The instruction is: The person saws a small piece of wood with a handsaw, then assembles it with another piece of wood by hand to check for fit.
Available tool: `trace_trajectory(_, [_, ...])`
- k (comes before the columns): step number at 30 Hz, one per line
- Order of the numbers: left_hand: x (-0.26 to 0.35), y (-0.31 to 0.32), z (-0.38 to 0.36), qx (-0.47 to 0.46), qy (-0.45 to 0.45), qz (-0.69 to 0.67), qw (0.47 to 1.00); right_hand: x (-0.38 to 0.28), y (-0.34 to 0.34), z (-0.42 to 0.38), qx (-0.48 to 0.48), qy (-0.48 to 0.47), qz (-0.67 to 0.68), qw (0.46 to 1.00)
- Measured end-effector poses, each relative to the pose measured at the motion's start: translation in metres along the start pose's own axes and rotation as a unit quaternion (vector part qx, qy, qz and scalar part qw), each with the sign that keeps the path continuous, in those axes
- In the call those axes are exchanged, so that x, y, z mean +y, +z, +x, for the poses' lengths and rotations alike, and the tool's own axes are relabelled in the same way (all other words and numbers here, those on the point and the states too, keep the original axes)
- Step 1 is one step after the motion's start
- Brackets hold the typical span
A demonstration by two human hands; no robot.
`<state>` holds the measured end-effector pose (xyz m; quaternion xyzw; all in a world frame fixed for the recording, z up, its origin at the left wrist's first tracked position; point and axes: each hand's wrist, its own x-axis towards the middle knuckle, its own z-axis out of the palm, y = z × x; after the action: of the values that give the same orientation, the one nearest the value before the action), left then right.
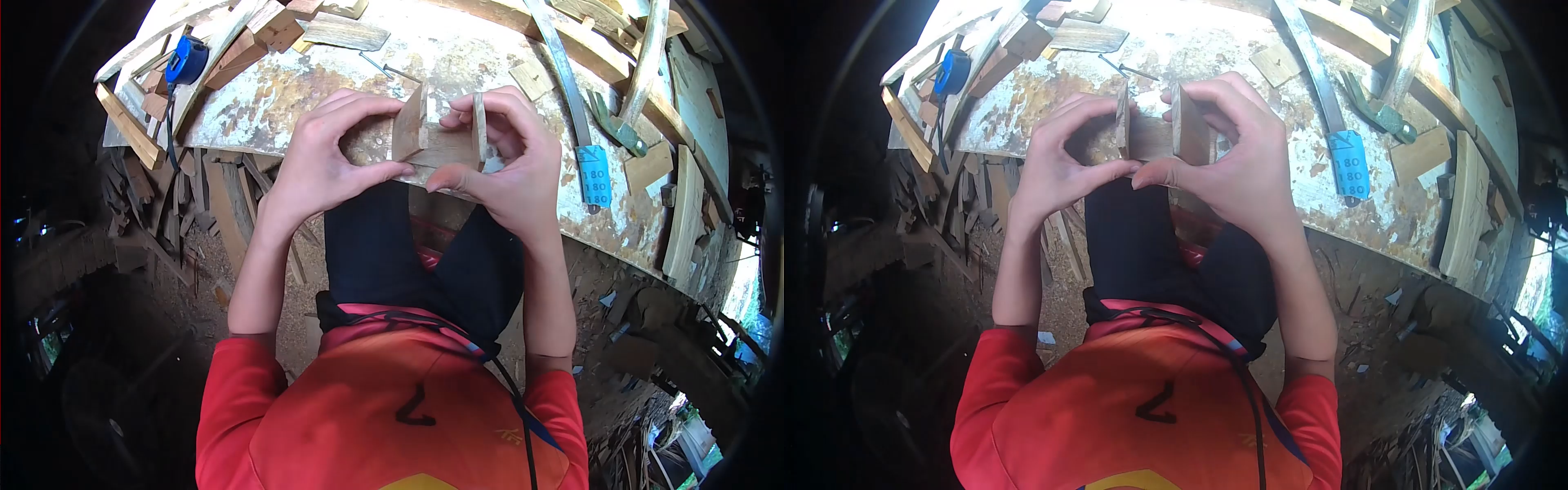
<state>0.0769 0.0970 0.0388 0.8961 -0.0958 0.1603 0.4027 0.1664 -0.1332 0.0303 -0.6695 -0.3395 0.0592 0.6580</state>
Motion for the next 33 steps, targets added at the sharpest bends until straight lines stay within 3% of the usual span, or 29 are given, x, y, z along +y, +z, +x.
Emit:
trace_trajectory(4, [-0.002,-0.001,0.002,-0.013,-0.001,-0.004,1.0,-0.001,0.002,0.001,-0.005,-0.075,-0.169,0.983])
trace_trajectory(16, [-0.006,-0.004,0.006,-0.051,0.022,-0.004,0.998,0.003,0.012,-0.003,0.074,-0.085,-0.219,0.969])
trace_trajectory(33, [-0.002,-0.008,0.015,-0.074,0.034,0.022,0.996,0.0,0.01,-0.003,0.035,-0.065,-0.214,0.974])
